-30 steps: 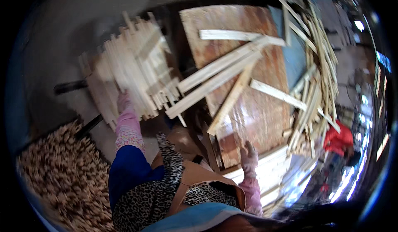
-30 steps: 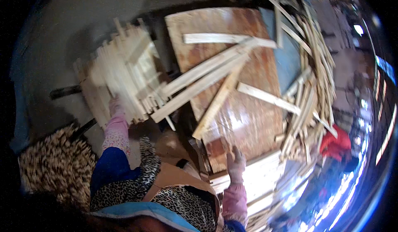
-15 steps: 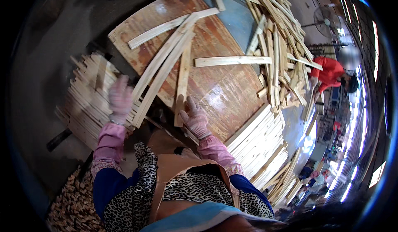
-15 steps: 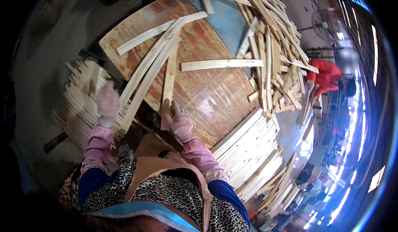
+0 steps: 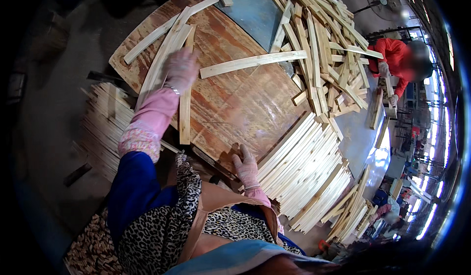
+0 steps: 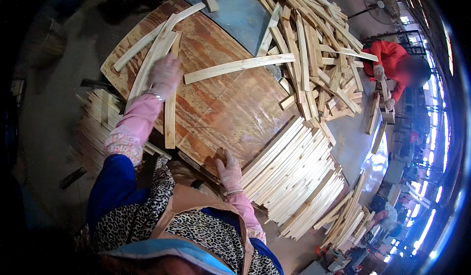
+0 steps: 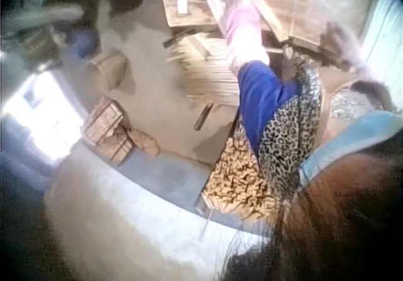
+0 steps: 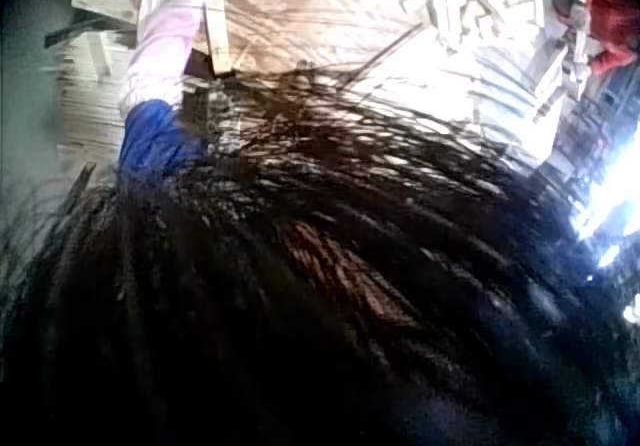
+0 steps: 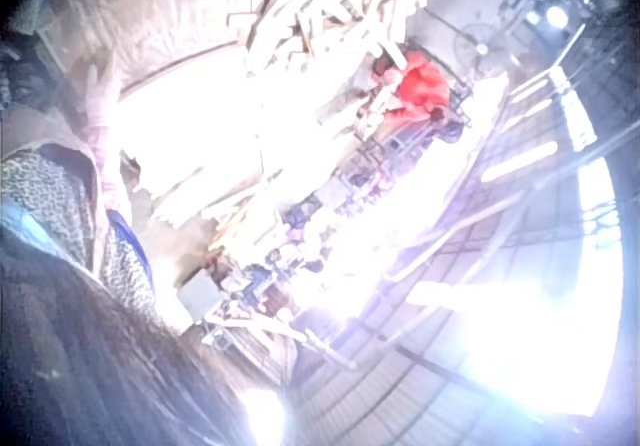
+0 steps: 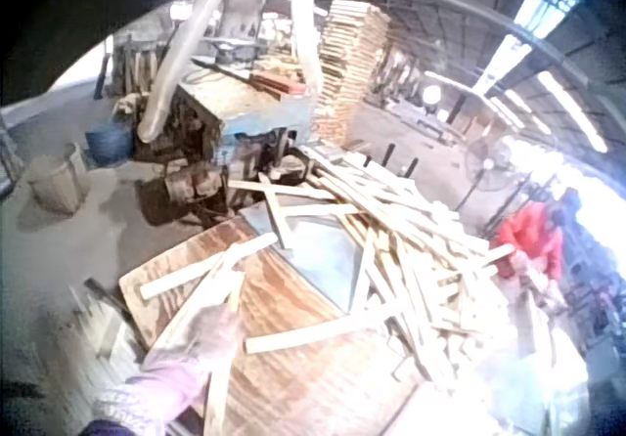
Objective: The person sorts thin wooden strips on a workbench, picking them up from a disorganized pile and arranging them into neat stacks. The person wears pink gloves and handles the wood by hand, repeatedly moving pieces from the left side of the table to the right side to create organized bundles.
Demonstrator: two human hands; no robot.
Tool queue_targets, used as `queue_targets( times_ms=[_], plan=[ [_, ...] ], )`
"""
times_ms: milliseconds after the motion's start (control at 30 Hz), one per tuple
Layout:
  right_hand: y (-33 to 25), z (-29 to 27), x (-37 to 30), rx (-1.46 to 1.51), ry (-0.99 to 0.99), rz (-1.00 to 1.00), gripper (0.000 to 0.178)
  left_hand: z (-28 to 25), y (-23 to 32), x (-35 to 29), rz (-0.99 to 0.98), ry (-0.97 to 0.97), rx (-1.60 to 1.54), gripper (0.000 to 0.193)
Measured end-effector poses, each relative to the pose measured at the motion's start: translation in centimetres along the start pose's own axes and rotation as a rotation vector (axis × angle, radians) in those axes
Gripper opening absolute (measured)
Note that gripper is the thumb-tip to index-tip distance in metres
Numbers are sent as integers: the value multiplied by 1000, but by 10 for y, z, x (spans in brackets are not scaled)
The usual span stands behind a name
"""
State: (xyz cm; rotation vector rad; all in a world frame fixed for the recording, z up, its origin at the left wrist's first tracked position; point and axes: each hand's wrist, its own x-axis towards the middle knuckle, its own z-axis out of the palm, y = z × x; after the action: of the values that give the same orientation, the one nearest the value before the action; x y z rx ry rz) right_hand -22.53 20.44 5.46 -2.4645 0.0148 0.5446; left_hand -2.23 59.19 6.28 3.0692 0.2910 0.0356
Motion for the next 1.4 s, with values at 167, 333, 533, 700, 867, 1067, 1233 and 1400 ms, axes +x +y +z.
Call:
queue_targets(
  times_ms=[167, 333, 533, 700, 867, 1067, 1233, 1400],
  plan=[
    [2, -17, -14, 116, -59, -170, 53, 20, 136, 28, 121, 158, -159, 50],
    [44, -19, -11, 421, -140, -89, 53, 0, 183, 13, -5, -162, -509, 44],
    [25, -79, 46, 975, -107, 25, 57, 4, 224, -165, 199, -831, -1410, 30],
    [23, -79, 103, 1273, -206, 145, 57, 33, 237, -160, 684, -719, -974, 21],
    [5, -91, 91, 1168, 126, 126, 59, 14, 184, -140, 790, -791, -456, 26],
    [-7, -75, 100, 1131, 308, 183, 57, -14, 3, -116, 719, -998, 242, 30],
    [-94, -47, 155, 1018, 147, 120, 45, -32, -25, -91, 337, -523, -447, 25],
    [-138, -12, 174, 553, -217, -214, 62, -68, 70, 11, 40, -24, -947, 36]
  ],
)
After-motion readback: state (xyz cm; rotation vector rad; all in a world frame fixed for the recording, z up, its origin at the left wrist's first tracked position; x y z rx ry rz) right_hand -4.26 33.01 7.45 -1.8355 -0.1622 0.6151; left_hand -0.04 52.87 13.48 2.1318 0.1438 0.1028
